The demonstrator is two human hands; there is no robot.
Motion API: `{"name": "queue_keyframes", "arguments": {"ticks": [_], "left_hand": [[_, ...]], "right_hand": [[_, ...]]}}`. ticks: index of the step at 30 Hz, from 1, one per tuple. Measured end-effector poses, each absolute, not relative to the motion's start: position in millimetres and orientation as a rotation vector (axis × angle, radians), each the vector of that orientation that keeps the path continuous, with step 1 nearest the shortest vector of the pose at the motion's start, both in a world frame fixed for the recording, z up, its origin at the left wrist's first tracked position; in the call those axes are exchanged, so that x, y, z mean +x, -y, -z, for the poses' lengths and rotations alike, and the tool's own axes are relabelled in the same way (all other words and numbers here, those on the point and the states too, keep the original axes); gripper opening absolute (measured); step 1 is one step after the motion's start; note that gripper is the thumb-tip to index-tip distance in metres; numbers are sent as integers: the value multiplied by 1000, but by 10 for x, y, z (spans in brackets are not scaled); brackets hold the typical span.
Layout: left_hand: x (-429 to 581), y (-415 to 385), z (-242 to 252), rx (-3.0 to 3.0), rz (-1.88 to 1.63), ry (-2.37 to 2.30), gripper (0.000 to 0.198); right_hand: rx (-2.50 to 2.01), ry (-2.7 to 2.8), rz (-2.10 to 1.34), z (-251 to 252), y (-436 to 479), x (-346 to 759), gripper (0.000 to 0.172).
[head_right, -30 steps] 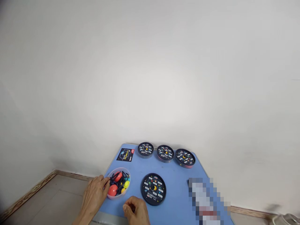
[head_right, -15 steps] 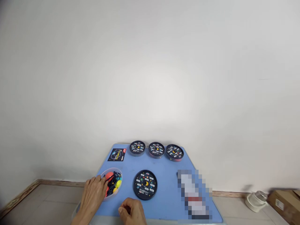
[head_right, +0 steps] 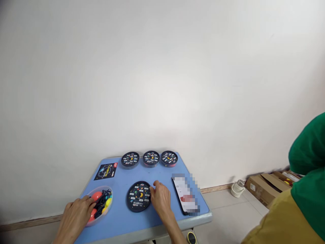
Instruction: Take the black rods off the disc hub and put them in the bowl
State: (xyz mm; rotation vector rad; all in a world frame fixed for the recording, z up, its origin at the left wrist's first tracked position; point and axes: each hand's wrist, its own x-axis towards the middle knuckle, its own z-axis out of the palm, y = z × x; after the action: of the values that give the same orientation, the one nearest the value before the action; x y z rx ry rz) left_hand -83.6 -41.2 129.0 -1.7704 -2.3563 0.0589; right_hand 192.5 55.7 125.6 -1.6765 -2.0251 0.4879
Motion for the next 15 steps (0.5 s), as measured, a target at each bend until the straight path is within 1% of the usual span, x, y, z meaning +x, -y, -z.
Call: {"name": "queue_keyframes", "arguments": {"ticks": [3,6,11,15], "left_hand": [[-859,371,-1302,-1733,-123,2380,44],[-877,327,-1298,-1732,-140,2395,40],[-923,274,-1322,-1805,-123,2444,35],[-996,229,-1268,-1850,-88,2462,33]], "right_hand": [[-1795,2125,-430,-1384,-617,1837,24],[-1838,2194,-405,-1390,-679,1736,25],[-1770,2257,-353,-1195,-801,1685,22],[-1740,2307,-318,-1043,-877,1707,25]]}}
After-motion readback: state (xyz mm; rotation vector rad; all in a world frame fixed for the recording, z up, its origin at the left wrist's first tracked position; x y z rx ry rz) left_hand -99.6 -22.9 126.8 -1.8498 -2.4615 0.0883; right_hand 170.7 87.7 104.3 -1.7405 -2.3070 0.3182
